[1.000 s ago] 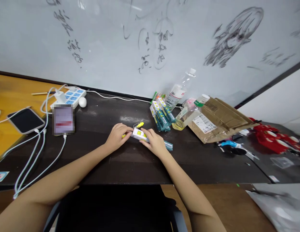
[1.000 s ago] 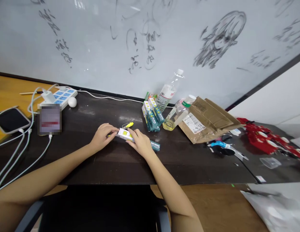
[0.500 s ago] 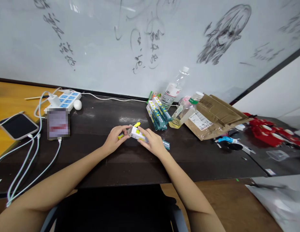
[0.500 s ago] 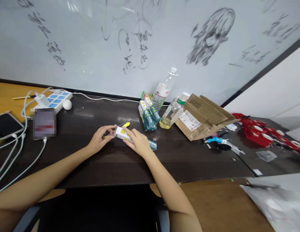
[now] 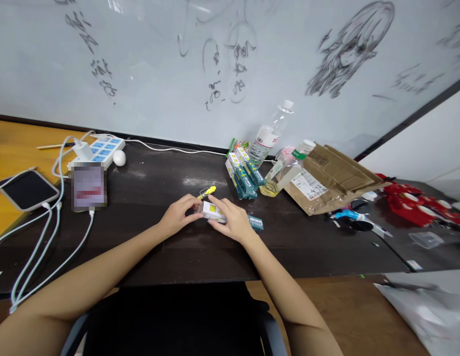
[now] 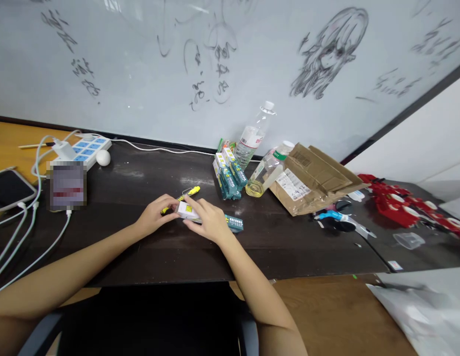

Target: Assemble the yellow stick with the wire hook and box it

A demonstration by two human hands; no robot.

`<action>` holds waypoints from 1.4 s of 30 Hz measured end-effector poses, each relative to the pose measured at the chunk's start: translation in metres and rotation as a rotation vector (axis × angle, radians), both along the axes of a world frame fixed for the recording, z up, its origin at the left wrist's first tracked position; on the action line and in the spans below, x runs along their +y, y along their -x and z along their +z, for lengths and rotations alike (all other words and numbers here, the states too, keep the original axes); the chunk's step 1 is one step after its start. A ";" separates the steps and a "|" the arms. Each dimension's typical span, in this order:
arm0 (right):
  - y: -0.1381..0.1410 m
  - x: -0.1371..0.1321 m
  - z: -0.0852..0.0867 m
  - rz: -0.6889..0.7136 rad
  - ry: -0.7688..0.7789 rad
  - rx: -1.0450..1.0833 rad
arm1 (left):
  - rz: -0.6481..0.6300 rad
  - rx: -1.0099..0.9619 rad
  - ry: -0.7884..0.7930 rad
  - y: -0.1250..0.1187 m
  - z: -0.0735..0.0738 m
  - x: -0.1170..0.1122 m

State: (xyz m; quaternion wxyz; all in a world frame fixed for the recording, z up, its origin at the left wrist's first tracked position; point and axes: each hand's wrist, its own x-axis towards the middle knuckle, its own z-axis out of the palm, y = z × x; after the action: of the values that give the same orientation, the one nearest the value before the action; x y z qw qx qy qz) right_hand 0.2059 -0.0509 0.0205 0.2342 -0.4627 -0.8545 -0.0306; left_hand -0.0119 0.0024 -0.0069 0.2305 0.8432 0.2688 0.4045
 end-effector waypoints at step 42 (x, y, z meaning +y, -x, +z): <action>-0.036 0.020 -0.009 -0.283 0.131 0.107 | 0.235 0.207 -0.106 0.025 0.009 0.030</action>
State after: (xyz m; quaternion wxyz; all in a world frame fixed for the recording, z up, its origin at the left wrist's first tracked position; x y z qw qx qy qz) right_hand 0.2419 -0.0304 0.0117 0.2420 -0.5937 -0.7672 0.0171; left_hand -0.0365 0.0322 0.0018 0.1077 0.8540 0.3662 0.3535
